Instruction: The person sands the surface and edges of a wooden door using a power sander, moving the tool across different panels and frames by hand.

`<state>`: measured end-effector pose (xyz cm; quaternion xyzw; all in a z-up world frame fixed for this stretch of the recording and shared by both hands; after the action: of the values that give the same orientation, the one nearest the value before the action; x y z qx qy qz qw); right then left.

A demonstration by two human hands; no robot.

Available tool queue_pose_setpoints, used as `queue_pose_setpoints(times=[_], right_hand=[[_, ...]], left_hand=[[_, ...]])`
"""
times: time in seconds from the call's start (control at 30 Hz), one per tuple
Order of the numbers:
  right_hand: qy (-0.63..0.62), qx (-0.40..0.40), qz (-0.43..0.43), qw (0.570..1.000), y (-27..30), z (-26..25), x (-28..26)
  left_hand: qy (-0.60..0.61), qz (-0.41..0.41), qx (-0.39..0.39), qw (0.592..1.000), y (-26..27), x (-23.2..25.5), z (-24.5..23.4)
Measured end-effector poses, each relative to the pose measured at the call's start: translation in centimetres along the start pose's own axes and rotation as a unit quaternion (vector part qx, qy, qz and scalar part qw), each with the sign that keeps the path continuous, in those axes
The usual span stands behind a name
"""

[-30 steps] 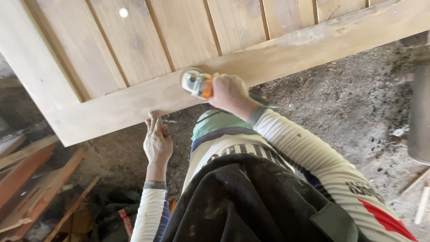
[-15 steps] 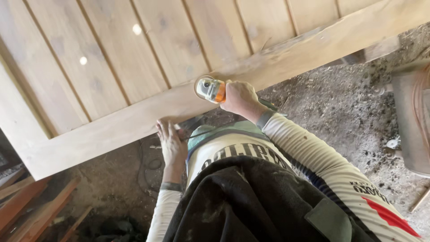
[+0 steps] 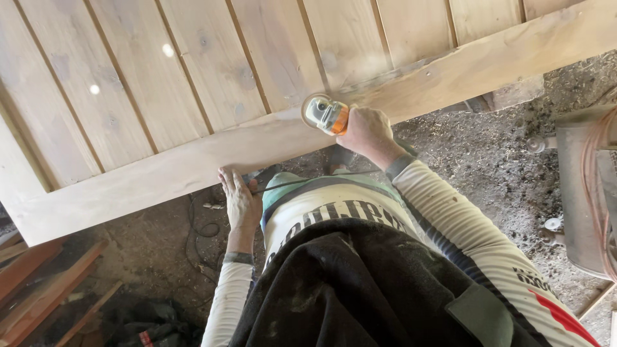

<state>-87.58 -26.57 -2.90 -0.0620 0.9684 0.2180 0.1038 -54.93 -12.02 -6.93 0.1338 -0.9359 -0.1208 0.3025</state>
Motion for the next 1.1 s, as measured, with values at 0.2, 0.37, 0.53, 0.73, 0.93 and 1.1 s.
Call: queue_pose_setpoints(times=[0.2,0.37,0.53,0.73,0.93,1.1], right_hand=[[0.005,0.004,0.012,1.000,0.4,-0.5,3.4],[-0.005,-0.047,0.026,0.999,0.6,-0.3,6.4],[0.014,-0.082,0.072,0.994,1.0,-0.1,10.5],[-0.018,-0.047,0.181,0.982,1.3,0.3,18.8],[-0.051,0.007,0.282,0.958,1.5,1.0,28.5],[-0.199,0.068,0.390,0.897,2.1,2.7,29.7]], left_hand=[[-0.053,0.002,-0.032,0.998,-0.6,2.2,0.4],[-0.017,0.062,-0.112,0.992,0.0,7.4,1.1],[-0.031,0.024,-0.196,0.980,-0.3,11.9,0.1],[-0.052,0.028,-0.237,0.970,0.3,13.4,-0.3],[-0.035,0.015,-0.251,0.967,1.1,11.5,-0.4],[0.007,0.022,-0.218,0.976,0.4,8.8,-3.2]])
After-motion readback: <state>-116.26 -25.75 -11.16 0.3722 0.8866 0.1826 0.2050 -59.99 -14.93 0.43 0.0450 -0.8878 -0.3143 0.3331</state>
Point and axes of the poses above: each hand's wrist, its own y-axis away from the middle knuckle, its own z-axis out of the palm, x = y × z, the point moved 1 cm from there along -y, towards the middle knuckle, and after that the axes turned 13 degrees about y, right-handed, at the moved point
